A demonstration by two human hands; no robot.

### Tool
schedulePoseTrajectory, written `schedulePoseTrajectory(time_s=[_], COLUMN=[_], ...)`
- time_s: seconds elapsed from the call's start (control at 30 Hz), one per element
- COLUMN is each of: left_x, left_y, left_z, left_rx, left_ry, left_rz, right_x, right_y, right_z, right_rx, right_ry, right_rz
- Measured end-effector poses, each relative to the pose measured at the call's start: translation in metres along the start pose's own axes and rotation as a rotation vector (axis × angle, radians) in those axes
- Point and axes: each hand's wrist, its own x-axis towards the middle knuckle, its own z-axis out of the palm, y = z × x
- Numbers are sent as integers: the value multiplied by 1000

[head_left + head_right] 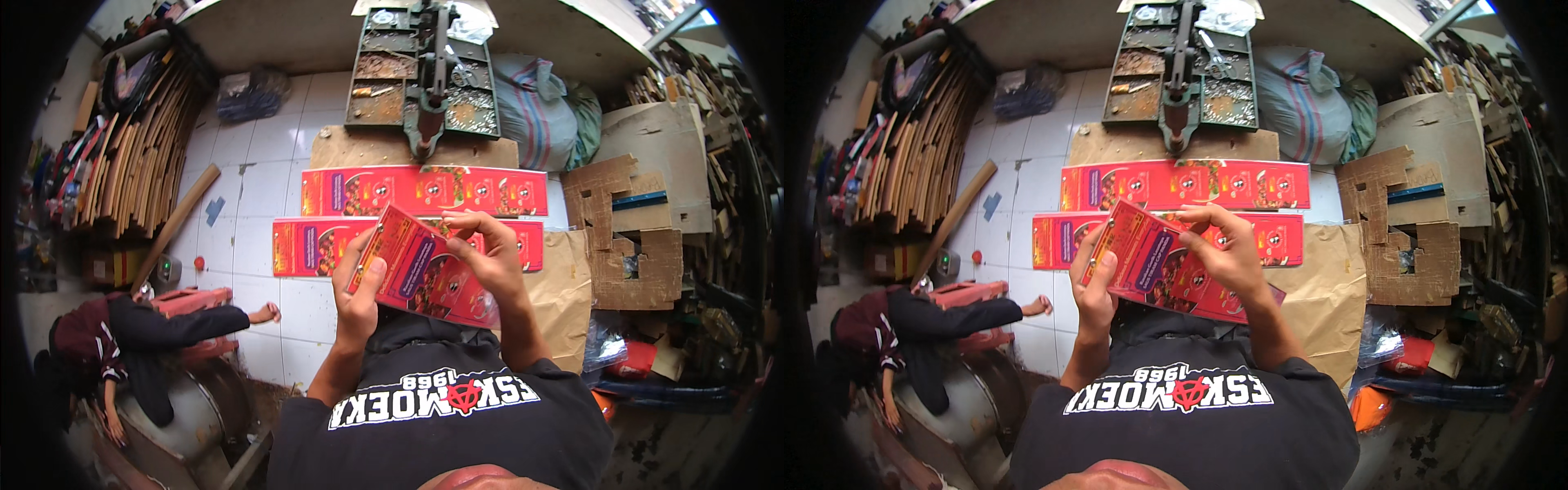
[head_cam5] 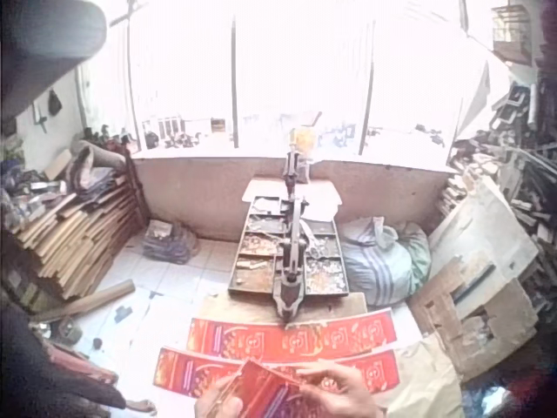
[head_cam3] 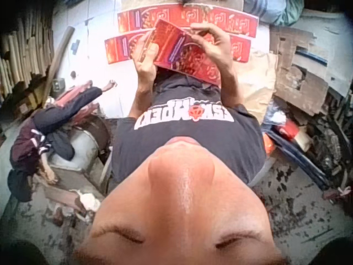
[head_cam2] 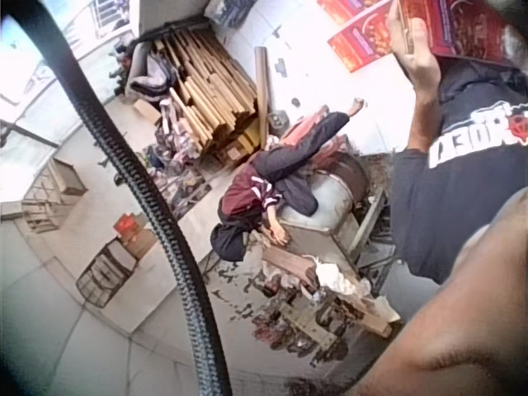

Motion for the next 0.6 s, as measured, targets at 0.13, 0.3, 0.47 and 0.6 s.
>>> schedulePoseTrajectory(time_s=[0.13,0.3,0.47,0.6], left_x=[7,14,23,35], left_y=[3,-1,-8,-11], left_z=[-10,-17,-16,-5], left_rx=[-249,-371,-393,-286], left_ry=[-10,-120,-496,-336], left_rz=[-41,-56,215,80], right_x=[-12,-10,-6,-1], right_y=[11,0,18,37], right_z=[-6,-1,-4,1], right_rx=[348,308,605,932], right_ry=[-255,-261,-247,-462], right_rz=[351,351,390,588])
